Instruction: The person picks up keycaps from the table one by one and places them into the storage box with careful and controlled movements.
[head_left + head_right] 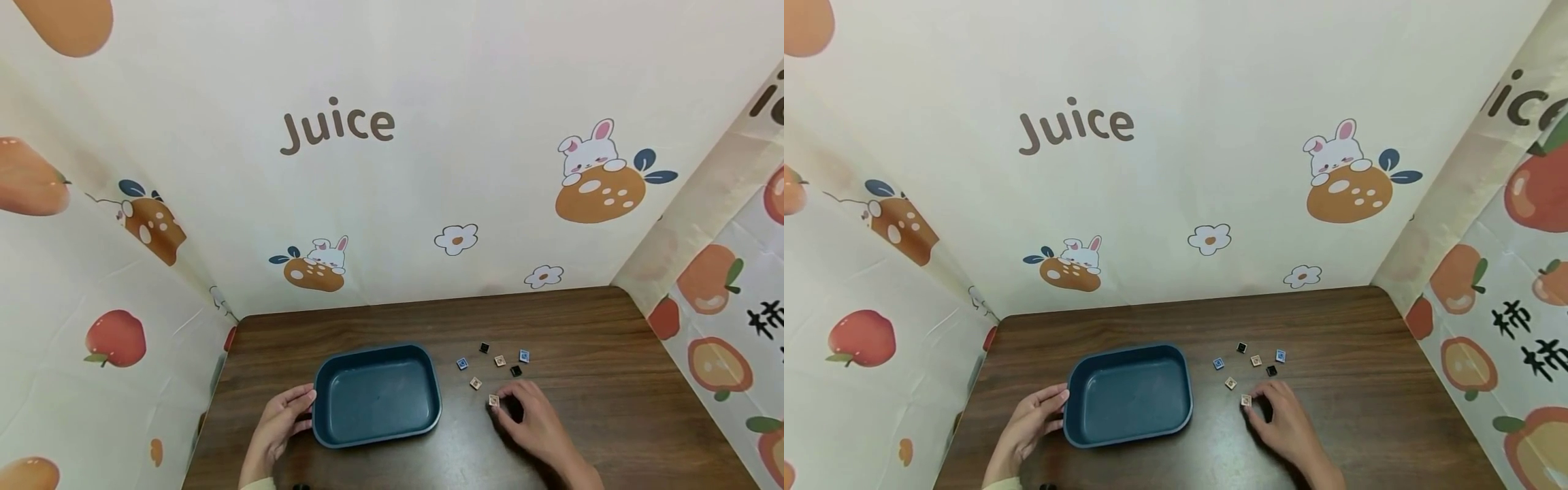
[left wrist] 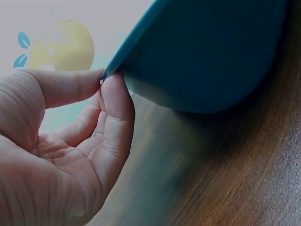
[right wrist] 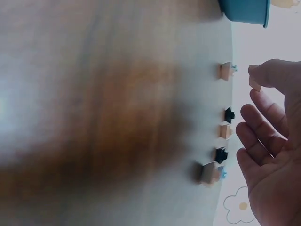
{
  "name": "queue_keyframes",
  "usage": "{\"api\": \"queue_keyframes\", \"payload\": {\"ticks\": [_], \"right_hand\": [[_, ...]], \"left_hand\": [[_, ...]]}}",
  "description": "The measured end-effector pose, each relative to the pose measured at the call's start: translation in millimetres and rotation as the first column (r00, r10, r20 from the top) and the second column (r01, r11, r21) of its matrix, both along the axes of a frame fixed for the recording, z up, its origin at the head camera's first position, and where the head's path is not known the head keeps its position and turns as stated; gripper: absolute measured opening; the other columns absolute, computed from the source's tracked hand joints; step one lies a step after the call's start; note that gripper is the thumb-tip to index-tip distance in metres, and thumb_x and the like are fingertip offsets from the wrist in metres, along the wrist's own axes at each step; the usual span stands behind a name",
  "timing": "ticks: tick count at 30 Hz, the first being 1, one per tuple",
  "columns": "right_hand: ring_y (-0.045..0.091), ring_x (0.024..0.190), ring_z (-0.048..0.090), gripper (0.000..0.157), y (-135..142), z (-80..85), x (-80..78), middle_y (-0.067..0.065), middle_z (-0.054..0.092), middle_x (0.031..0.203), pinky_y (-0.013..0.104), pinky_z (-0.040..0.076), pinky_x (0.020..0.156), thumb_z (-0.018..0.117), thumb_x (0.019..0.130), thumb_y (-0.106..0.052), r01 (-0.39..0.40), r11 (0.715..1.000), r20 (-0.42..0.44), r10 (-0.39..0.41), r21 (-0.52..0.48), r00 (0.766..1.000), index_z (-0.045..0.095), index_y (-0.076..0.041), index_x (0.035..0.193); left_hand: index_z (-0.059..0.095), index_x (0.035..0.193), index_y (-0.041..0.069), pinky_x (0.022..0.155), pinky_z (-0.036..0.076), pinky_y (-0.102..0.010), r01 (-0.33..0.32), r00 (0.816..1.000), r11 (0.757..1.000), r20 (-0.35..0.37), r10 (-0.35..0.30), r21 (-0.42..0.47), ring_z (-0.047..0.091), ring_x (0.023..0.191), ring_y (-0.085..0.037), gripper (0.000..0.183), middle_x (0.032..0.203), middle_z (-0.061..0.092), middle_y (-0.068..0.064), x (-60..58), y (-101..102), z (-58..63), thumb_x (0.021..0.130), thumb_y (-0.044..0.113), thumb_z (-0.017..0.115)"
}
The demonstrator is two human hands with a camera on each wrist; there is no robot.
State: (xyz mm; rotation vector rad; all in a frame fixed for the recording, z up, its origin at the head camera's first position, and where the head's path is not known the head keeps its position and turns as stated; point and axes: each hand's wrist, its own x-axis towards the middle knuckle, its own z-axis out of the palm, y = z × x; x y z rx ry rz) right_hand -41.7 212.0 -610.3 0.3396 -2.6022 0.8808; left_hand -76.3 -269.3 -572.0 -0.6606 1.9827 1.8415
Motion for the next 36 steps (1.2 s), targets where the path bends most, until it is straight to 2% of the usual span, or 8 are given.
{"api": "queue_keyframes", "payload": {"ticks": [15,20,22,24,27,30,33,36], "right_hand": [[0.008,0.097,0.061,0.032,-13.0,24.6,-14.1,-0.013,0.068,0.099,0.024,0.049,0.087,0.093,0.074,-0.009,-0.067,0.998,-0.001,0.067,-0.006,0.998,0.072,-0.023,0.093],[0.023,0.113,0.068,0.030,-18.9,31.2,-18.7,-0.013,0.069,0.100,0.007,0.038,0.104,0.093,0.076,-0.010,-0.061,0.998,0.027,0.061,-0.012,0.998,0.072,-0.023,0.094],[0.024,0.116,0.068,0.030,-21.8,34.0,-20.4,-0.014,0.068,0.100,0.006,0.034,0.110,0.092,0.078,-0.011,-0.061,0.998,0.044,0.062,-0.013,0.997,0.071,-0.025,0.094],[0.020,0.113,0.067,0.030,-24.8,36.8,-22.3,-0.015,0.068,0.100,0.012,0.041,0.110,0.092,0.079,-0.012,-0.065,0.998,0.054,0.065,-0.009,0.996,0.071,-0.026,0.095],[0.010,0.102,0.062,0.029,-29.1,40.5,-24.6,-0.014,0.067,0.099,0.029,0.055,0.094,0.092,0.080,-0.013,-0.076,0.997,0.049,0.076,0.000,0.996,0.071,-0.025,0.095],[0.009,0.097,0.059,0.028,-32.7,42.2,-25.9,-0.013,0.067,0.099,0.035,0.056,0.081,0.092,0.080,-0.013,-0.093,0.996,0.038,0.093,-0.003,0.995,0.071,-0.023,0.095],[0.010,0.097,0.060,0.029,-36.0,42.3,-27.0,-0.013,0.066,0.100,0.036,0.057,0.082,0.092,0.080,-0.013,-0.099,0.995,0.036,0.099,0.001,0.994,0.071,-0.023,0.096],[0.011,0.099,0.063,0.029,-39.3,42.2,-28.7,-0.013,0.067,0.100,0.047,0.057,0.095,0.092,0.079,-0.013,-0.115,0.993,0.046,0.115,-0.011,0.992,0.070,-0.023,0.096]], "left_hand": [[0.058,0.142,-0.007,0.069,0.060,-0.029,-0.012,1.000,1.000,-0.022,0.011,-0.014,0.064,0.093,-0.017,0.052,0.103,0.073,-0.004,1.7,4.7,-1.5,0.101,0.022,0.071],[0.057,0.143,-0.008,0.068,0.060,-0.029,-0.012,0.999,1.000,-0.032,0.012,-0.012,0.064,0.093,-0.017,0.052,0.103,0.073,-0.004,2.3,6.5,-3.7,0.102,0.022,0.071],[0.057,0.143,-0.008,0.068,0.060,-0.030,-0.010,0.999,1.000,-0.039,0.010,-0.009,0.064,0.093,-0.017,0.052,0.103,0.073,-0.005,2.5,7.7,-3.9,0.102,0.021,0.070],[0.057,0.143,-0.008,0.068,0.060,-0.030,-0.009,0.999,1.000,-0.045,0.009,-0.007,0.065,0.092,-0.018,0.052,0.103,0.073,-0.005,2.8,8.6,-3.8,0.102,0.021,0.070],[0.057,0.142,-0.008,0.069,0.060,-0.030,-0.011,0.999,1.000,-0.043,0.010,-0.009,0.065,0.092,-0.017,0.051,0.103,0.074,-0.004,3.4,8.7,-3.9,0.102,0.021,0.070],[0.058,0.142,-0.007,0.069,0.060,-0.029,-0.013,0.999,1.000,-0.034,0.013,-0.012,0.064,0.092,-0.017,0.051,0.102,0.073,-0.004,4.1,7.8,-4.6,0.102,0.021,0.070],[0.057,0.143,-0.007,0.068,0.060,-0.029,-0.014,0.999,1.000,-0.037,0.014,-0.009,0.064,0.092,-0.017,0.051,0.102,0.073,-0.003,4.5,7.2,-5.6,0.102,0.021,0.070],[0.058,0.142,-0.008,0.068,0.060,-0.030,-0.020,0.999,1.000,-0.045,0.019,-0.007,0.064,0.092,-0.017,0.051,0.102,0.073,-0.004,4.9,7.2,-5.8,0.102,0.021,0.070]]}}
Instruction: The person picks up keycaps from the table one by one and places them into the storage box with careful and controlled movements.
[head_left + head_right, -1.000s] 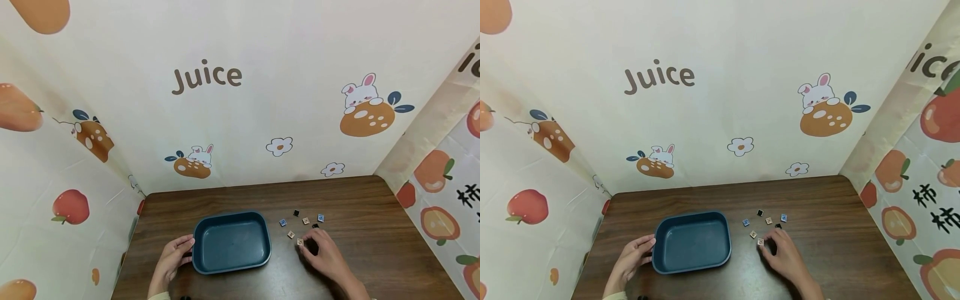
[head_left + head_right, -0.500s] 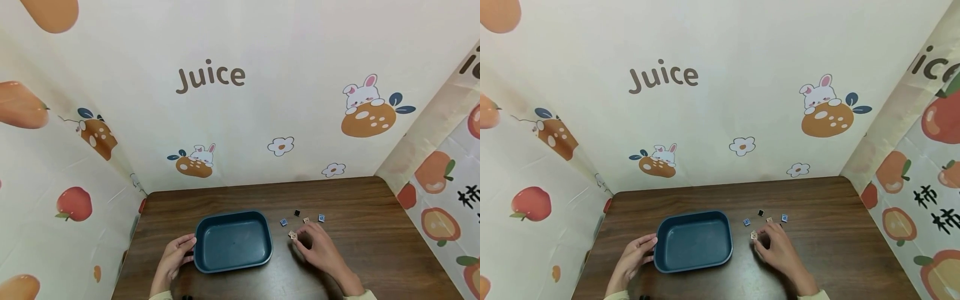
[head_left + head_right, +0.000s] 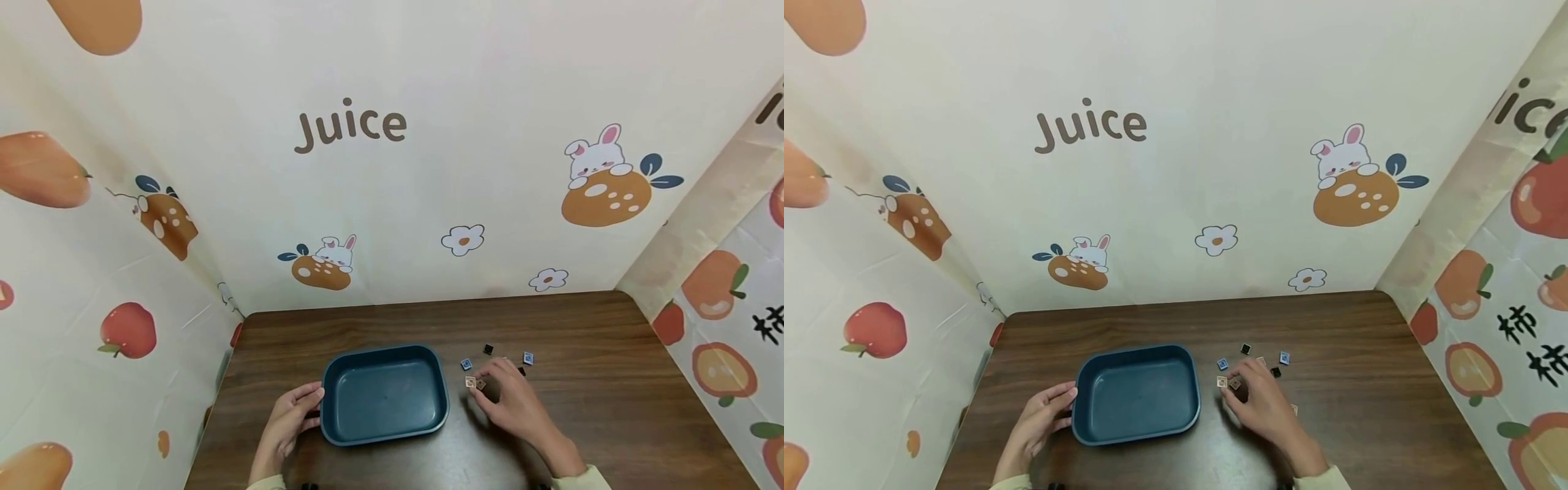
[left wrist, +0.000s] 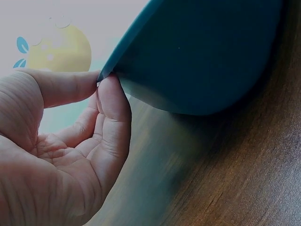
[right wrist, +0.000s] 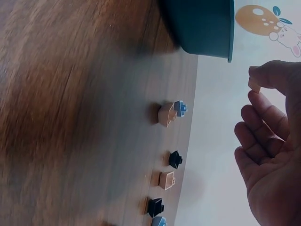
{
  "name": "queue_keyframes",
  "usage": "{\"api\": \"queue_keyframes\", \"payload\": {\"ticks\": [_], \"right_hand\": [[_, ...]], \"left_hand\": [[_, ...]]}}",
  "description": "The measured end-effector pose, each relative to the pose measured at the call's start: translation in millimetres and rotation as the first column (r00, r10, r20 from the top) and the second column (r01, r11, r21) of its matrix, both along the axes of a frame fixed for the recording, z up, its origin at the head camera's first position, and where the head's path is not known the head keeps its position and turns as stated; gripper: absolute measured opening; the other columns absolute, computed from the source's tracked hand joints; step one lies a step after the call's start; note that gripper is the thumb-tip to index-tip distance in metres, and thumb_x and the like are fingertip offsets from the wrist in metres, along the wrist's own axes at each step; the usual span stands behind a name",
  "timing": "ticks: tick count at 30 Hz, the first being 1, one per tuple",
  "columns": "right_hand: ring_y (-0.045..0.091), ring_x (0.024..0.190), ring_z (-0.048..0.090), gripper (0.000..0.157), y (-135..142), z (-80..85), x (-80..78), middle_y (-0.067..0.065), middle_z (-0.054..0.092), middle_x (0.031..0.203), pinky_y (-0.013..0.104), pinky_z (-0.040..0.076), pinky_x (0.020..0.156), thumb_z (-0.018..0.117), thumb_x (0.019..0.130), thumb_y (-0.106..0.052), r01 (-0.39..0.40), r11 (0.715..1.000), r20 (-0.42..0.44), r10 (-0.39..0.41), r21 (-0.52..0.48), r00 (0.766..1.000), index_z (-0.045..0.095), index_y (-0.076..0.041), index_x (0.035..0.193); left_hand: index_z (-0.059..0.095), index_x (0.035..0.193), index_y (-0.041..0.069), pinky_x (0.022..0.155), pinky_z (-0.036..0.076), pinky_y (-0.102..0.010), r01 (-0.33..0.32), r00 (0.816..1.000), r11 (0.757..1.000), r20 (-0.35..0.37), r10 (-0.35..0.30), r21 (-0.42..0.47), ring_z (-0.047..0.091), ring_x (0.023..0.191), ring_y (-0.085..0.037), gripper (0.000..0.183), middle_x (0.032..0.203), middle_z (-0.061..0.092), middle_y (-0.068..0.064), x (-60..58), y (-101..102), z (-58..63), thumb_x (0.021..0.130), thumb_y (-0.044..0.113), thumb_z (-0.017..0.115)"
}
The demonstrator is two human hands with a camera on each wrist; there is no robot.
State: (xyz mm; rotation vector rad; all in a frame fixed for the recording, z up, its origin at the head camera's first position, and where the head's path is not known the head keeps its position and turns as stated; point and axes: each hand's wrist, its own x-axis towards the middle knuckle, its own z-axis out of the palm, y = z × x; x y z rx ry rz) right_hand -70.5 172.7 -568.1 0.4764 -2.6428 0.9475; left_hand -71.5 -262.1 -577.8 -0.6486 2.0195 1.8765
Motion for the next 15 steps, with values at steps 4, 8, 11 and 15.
{"api": "queue_keyframes", "payload": {"ticks": [4,8,11,15], "right_hand": [[0.013,0.101,0.067,0.031,-3.0,-0.1,-1.3,-0.012,0.067,0.100,0.070,0.045,0.109,0.092,0.079,-0.008,-0.028,0.999,0.010,0.028,-0.044,1.000,0.070,-0.022,0.095],[0.014,0.100,0.068,0.033,-4.4,-0.3,-2.4,-0.009,0.068,0.099,0.077,0.043,0.106,0.092,0.077,-0.005,-0.051,0.997,-0.019,0.050,-0.064,0.999,0.070,-0.022,0.095],[0.013,0.099,0.068,0.033,-5.1,-0.1,-2.9,-0.008,0.069,0.101,0.074,0.047,0.105,0.092,0.078,-0.005,-0.058,0.996,-0.020,0.057,-0.061,0.998,0.071,-0.022,0.097],[0.016,0.103,0.069,0.032,-6.0,0.4,-3.1,-0.008,0.069,0.103,0.075,0.044,0.107,0.091,0.079,-0.006,-0.054,0.997,0.009,0.054,-0.059,0.998,0.072,-0.021,0.099]], "left_hand": [[0.059,0.141,-0.007,0.067,0.059,-0.030,-0.005,1.000,1.000,-0.001,0.005,0.004,0.064,0.091,-0.017,0.049,0.101,0.073,-0.003,-1.5,1.2,-0.7,0.102,0.021,0.070],[0.058,0.141,-0.007,0.066,0.059,-0.029,0.001,1.000,1.000,-0.001,-0.001,0.009,0.065,0.090,-0.016,0.049,0.099,0.074,-0.002,-2.1,1.5,-1.0,0.103,0.020,0.070],[0.057,0.142,-0.008,0.067,0.059,-0.029,0.009,1.000,1.000,0.003,-0.009,0.010,0.065,0.090,-0.016,0.050,0.099,0.074,-0.002,-1.6,1.0,-0.6,0.103,0.021,0.070],[0.056,0.144,-0.008,0.067,0.060,-0.029,0.023,1.000,1.000,0.008,-0.023,0.016,0.065,0.091,-0.016,0.053,0.101,0.074,-0.002,-1.2,0.4,-0.5,0.102,0.022,0.070]]}}
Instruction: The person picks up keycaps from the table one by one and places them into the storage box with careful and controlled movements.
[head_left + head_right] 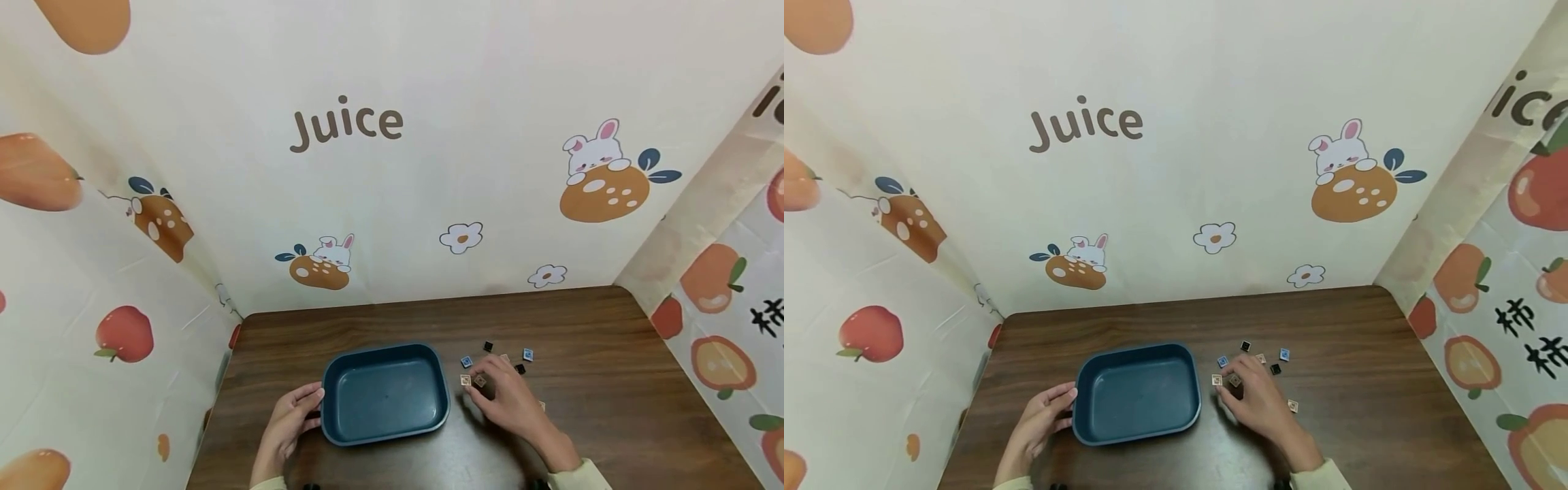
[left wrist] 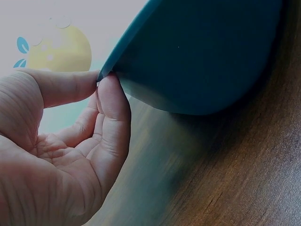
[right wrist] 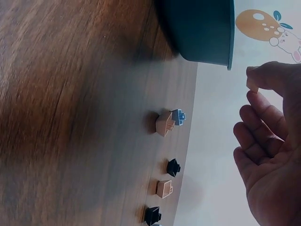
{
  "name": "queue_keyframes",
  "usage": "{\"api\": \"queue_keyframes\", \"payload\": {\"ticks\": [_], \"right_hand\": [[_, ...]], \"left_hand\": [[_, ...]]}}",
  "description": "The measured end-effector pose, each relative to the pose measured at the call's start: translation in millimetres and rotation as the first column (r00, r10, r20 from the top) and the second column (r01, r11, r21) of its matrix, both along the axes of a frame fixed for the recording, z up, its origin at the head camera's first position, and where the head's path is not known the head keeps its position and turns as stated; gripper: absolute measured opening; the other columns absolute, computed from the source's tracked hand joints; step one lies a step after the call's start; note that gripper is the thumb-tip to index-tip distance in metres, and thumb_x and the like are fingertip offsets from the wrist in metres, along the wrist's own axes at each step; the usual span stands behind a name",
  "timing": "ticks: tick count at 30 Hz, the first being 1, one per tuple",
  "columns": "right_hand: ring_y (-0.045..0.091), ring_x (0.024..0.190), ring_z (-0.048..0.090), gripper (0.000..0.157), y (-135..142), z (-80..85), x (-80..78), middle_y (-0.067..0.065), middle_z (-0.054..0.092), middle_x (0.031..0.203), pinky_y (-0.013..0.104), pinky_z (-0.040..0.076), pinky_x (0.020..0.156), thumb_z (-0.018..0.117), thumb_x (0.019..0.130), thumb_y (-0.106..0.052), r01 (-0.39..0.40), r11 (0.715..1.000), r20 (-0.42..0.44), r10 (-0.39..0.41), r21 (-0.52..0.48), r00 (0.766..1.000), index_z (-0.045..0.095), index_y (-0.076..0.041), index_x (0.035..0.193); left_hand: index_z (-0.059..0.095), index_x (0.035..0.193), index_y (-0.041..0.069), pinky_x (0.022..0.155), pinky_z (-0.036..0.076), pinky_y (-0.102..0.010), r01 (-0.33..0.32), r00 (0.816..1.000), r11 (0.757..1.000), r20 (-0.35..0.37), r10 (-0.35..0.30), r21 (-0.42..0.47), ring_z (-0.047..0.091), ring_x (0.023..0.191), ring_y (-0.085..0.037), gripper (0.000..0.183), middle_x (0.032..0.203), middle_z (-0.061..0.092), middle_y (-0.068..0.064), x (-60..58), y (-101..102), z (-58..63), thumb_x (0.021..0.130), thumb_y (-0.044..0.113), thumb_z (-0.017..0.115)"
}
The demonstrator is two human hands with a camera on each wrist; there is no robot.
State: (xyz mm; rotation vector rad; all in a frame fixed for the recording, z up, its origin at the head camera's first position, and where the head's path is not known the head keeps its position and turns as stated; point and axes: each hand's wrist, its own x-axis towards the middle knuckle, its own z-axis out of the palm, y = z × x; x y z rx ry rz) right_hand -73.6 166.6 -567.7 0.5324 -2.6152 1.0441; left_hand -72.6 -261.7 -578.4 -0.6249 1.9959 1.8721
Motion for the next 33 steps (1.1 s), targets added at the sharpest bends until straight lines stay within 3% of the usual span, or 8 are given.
{"api": "queue_keyframes", "payload": {"ticks": [2,4,9,10,20,27,33], "right_hand": [[0.017,0.105,0.069,0.031,-1.6,0.2,-0.2,-0.010,0.068,0.103,0.078,0.040,0.109,0.091,0.079,-0.006,0.003,1.000,0.012,-0.003,0.009,1.000,0.072,-0.021,0.099],[0.015,0.104,0.068,0.031,-2.4,-0.5,-0.3,-0.010,0.068,0.103,0.062,0.045,0.116,0.092,0.079,-0.008,0.004,1.000,0.006,-0.004,0.023,1.000,0.073,-0.020,0.099],[0.008,0.100,0.065,0.030,-3.1,-2.3,0.1,-0.009,0.069,0.103,0.033,0.056,0.094,0.093,0.078,-0.013,0.005,0.998,-0.046,-0.002,0.068,0.999,0.073,-0.019,0.099],[0.007,0.099,0.064,0.030,-3.4,-2.3,0.1,-0.008,0.069,0.103,0.038,0.057,0.088,0.093,0.078,-0.014,0.003,0.997,-0.053,0.001,0.073,0.999,0.073,-0.019,0.099],[0.008,0.101,0.061,0.029,-10.7,0.3,-3.0,-0.008,0.067,0.103,0.035,0.056,0.087,0.093,0.079,-0.014,-0.036,0.997,-0.053,0.039,0.069,0.998,0.072,-0.019,0.098],[0.008,0.100,0.059,0.030,-13.4,5.5,-6.0,-0.009,0.067,0.100,0.035,0.055,0.087,0.093,0.077,-0.012,-0.034,0.997,-0.066,0.038,0.066,0.997,0.072,-0.019,0.096],[0.008,0.102,0.060,0.025,-24.4,6.1,-8.6,-0.010,0.067,0.102,0.033,0.056,0.087,0.090,0.083,-0.017,-0.083,0.994,-0.028,0.085,0.067,0.996,0.073,-0.020,0.100]], "left_hand": [[0.055,0.145,-0.007,0.067,0.060,-0.028,0.000,1.000,1.000,0.003,0.000,0.000,0.064,0.092,-0.016,0.054,0.101,0.074,-0.002,0.3,-1.1,-0.5,0.103,0.022,0.070],[0.056,0.145,-0.007,0.067,0.060,-0.028,0.003,1.000,1.000,0.001,-0.003,-0.001,0.065,0.092,-0.016,0.054,0.102,0.074,-0.002,0.3,-0.8,-0.7,0.103,0.022,0.070],[0.056,0.144,-0.007,0.067,0.059,-0.028,0.012,1.000,1.000,-0.010,-0.012,-0.003,0.065,0.092,-0.016,0.053,0.101,0.075,-0.002,-0.8,2.0,-0.2,0.103,0.022,0.070],[0.056,0.144,-0.008,0.067,0.059,-0.028,0.015,1.000,1.000,-0.014,-0.015,0.001,0.065,0.092,-0.016,0.053,0.101,0.075,-0.002,-0.9,2.5,0.5,0.102,0.022,0.070],[0.055,0.144,-0.008,0.068,0.059,-0.028,0.003,1.000,1.000,-0.006,-0.003,-0.005,0.065,0.092,-0.016,0.053,0.101,0.074,-0.002,1.4,0.5,-0.1,0.103,0.022,0.069],[0.055,0.145,-0.008,0.070,0.060,-0.029,0.033,0.999,0.998,-0.024,-0.032,0.051,0.065,0.092,-0.015,0.055,0.099,0.073,-0.001,-0.5,6.9,-6.0,0.103,0.024,0.070],[0.054,0.146,-0.008,0.069,0.060,-0.029,0.011,1.000,1.000,-0.013,-0.011,0.009,0.065,0.093,-0.016,0.054,0.101,0.074,-0.001,1.7,0.9,-3.3,0.103,0.023,0.068]]}}
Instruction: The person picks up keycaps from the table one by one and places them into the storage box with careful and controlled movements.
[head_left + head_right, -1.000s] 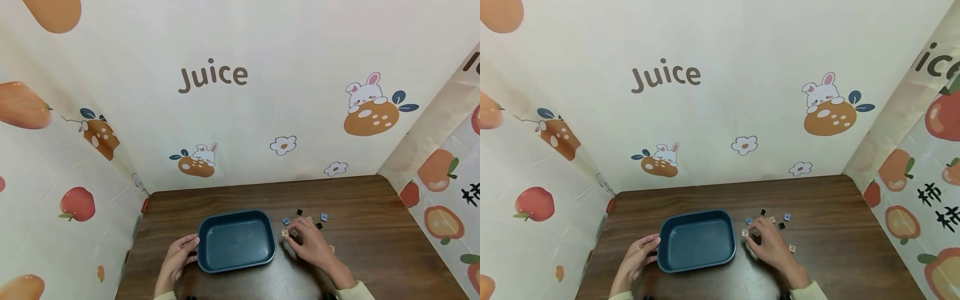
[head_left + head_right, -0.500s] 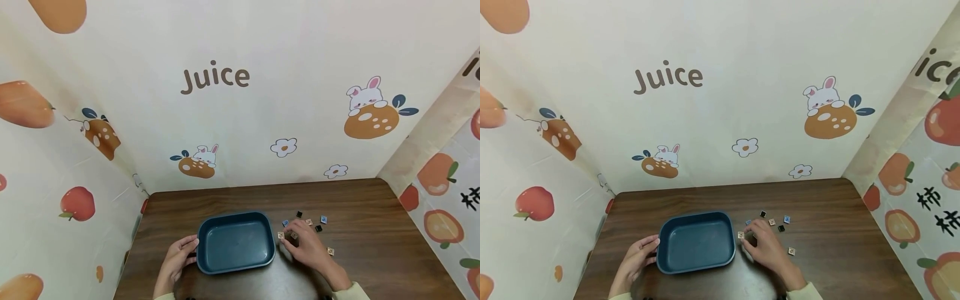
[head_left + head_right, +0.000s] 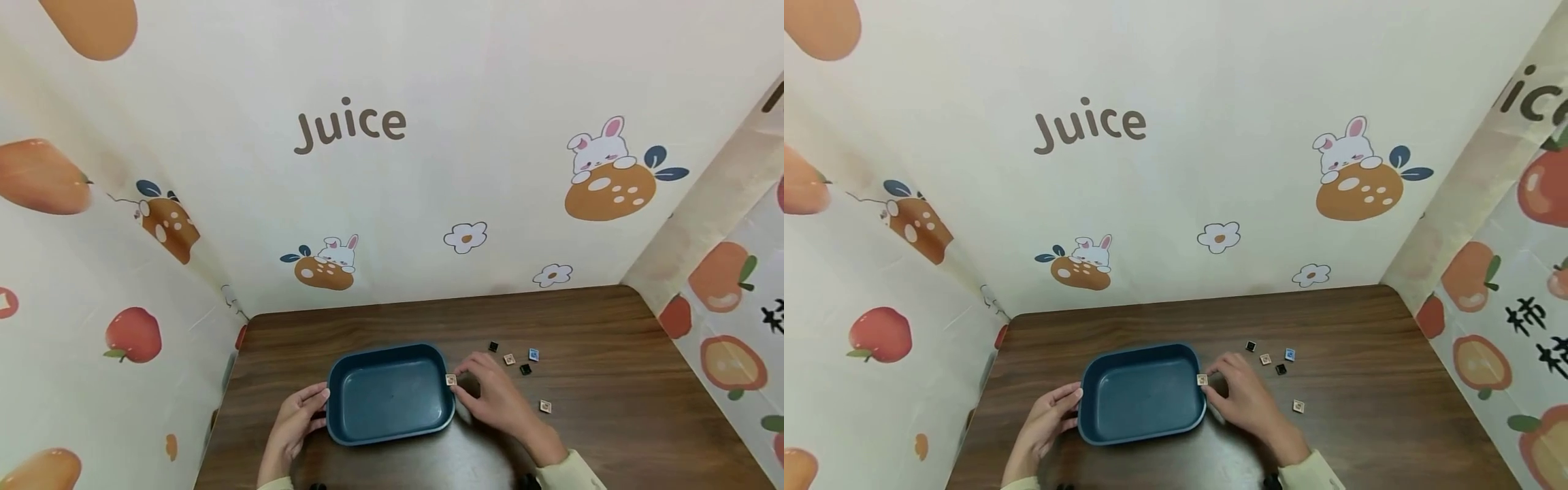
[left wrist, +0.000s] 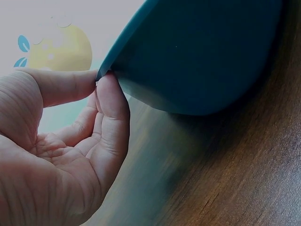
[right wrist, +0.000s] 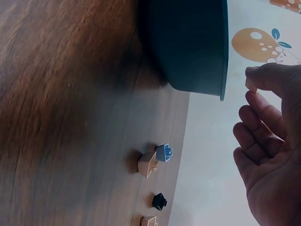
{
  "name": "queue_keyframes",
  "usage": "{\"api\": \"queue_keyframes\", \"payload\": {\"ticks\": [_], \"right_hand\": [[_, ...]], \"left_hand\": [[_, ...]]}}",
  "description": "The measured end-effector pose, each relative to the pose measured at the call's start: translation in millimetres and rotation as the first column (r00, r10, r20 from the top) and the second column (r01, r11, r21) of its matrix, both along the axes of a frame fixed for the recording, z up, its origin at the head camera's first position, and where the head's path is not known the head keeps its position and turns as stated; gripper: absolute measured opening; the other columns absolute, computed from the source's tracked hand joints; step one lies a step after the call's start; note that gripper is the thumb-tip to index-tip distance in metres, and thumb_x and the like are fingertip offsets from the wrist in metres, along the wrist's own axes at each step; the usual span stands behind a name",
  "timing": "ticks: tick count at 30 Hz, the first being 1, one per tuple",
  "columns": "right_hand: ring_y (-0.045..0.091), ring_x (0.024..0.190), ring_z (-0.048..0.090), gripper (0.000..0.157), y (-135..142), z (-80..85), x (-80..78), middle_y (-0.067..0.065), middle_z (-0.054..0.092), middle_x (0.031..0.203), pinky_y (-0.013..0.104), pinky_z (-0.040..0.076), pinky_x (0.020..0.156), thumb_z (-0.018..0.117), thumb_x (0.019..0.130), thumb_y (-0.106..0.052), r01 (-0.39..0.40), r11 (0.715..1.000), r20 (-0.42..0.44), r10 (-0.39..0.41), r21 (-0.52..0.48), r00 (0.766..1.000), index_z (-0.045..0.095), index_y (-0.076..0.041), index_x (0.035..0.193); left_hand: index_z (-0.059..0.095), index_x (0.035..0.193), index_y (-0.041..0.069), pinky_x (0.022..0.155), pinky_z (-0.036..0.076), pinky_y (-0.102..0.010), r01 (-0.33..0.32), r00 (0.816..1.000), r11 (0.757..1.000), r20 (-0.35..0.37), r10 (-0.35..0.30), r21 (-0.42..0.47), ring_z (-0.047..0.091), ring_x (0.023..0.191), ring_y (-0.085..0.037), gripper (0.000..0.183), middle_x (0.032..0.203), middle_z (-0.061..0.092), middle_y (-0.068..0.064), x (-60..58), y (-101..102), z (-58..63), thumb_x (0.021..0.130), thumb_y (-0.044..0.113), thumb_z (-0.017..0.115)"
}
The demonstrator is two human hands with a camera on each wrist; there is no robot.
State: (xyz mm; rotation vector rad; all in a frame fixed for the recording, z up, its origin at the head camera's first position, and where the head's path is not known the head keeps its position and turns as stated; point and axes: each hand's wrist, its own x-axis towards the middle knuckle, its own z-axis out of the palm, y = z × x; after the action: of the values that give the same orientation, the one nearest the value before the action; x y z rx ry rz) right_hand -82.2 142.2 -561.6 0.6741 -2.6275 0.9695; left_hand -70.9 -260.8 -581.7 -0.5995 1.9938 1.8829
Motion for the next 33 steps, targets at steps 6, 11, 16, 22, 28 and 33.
{"api": "queue_keyframes", "payload": {"ticks": [6,11,16,22,28,33], "right_hand": [[0.007,0.099,0.059,0.029,4.5,0.9,3.1,-0.011,0.067,0.100,0.033,0.055,0.085,0.092,0.078,-0.010,0.022,1.000,-0.015,-0.022,-0.019,1.000,0.073,-0.020,0.097],[0.006,0.100,0.060,0.027,4.1,1.3,2.7,-0.012,0.067,0.101,0.033,0.057,0.086,0.092,0.080,-0.013,0.026,1.000,0.010,-0.026,-0.005,1.000,0.073,-0.021,0.099],[0.005,0.103,0.060,0.023,-7.9,-0.6,0.3,-0.014,0.066,0.104,0.032,0.058,0.088,0.089,0.085,-0.019,-0.005,1.000,0.073,0.005,0.005,0.997,0.073,-0.023,0.102],[0.006,0.103,0.061,0.024,-14.1,-1.2,0.4,-0.013,0.067,0.104,0.033,0.058,0.088,0.091,0.083,-0.017,0.009,1.000,0.084,-0.010,0.005,0.996,0.074,-0.022,0.100],[0.006,0.105,0.060,0.020,-18.9,-1.2,-0.3,-0.012,0.066,0.106,0.034,0.058,0.090,0.088,0.087,-0.022,-0.007,0.999,0.125,0.002,0.037,0.992,0.075,-0.022,0.103],[0.006,0.105,0.060,0.019,-25.6,-5.0,-0.9,-0.012,0.066,0.106,0.035,0.058,0.090,0.088,0.088,-0.023,-0.019,0.999,0.119,0.015,0.030,0.993,0.076,-0.023,0.103]], "left_hand": [[0.054,0.146,-0.008,0.070,0.060,-0.029,0.025,1.000,0.999,-0.007,-0.025,0.036,0.066,0.093,-0.015,0.056,0.100,0.074,0.000,-1.6,9.0,-4.6,0.103,0.025,0.070],[0.055,0.145,-0.008,0.069,0.059,-0.029,0.005,1.000,0.999,-0.012,-0.004,0.044,0.065,0.091,-0.016,0.054,0.099,0.074,0.000,-3.2,12.9,-5.5,0.103,0.023,0.069],[0.055,0.144,-0.008,0.068,0.059,-0.029,-0.020,1.000,1.000,-0.007,0.020,0.017,0.065,0.091,-0.016,0.053,0.099,0.073,-0.001,-0.6,4.3,-3.6,0.103,0.022,0.069],[0.055,0.145,-0.007,0.070,0.060,-0.028,-0.007,1.000,1.000,0.004,0.007,0.029,0.065,0.093,-0.016,0.054,0.100,0.073,-0.001,1.8,2.2,-1.9,0.102,0.024,0.070],[0.057,0.143,-0.007,0.069,0.060,-0.028,-0.027,1.000,1.000,0.003,0.027,0.005,0.066,0.092,-0.016,0.052,0.099,0.073,-0.002,1.1,1.7,1.0,0.102,0.022,0.070],[0.058,0.141,-0.006,0.068,0.059,-0.028,-0.038,0.999,0.999,0.011,0.038,0.002,0.065,0.091,-0.017,0.051,0.097,0.073,-0.001,0.2,0.2,3.3,0.101,0.021,0.071]]}}
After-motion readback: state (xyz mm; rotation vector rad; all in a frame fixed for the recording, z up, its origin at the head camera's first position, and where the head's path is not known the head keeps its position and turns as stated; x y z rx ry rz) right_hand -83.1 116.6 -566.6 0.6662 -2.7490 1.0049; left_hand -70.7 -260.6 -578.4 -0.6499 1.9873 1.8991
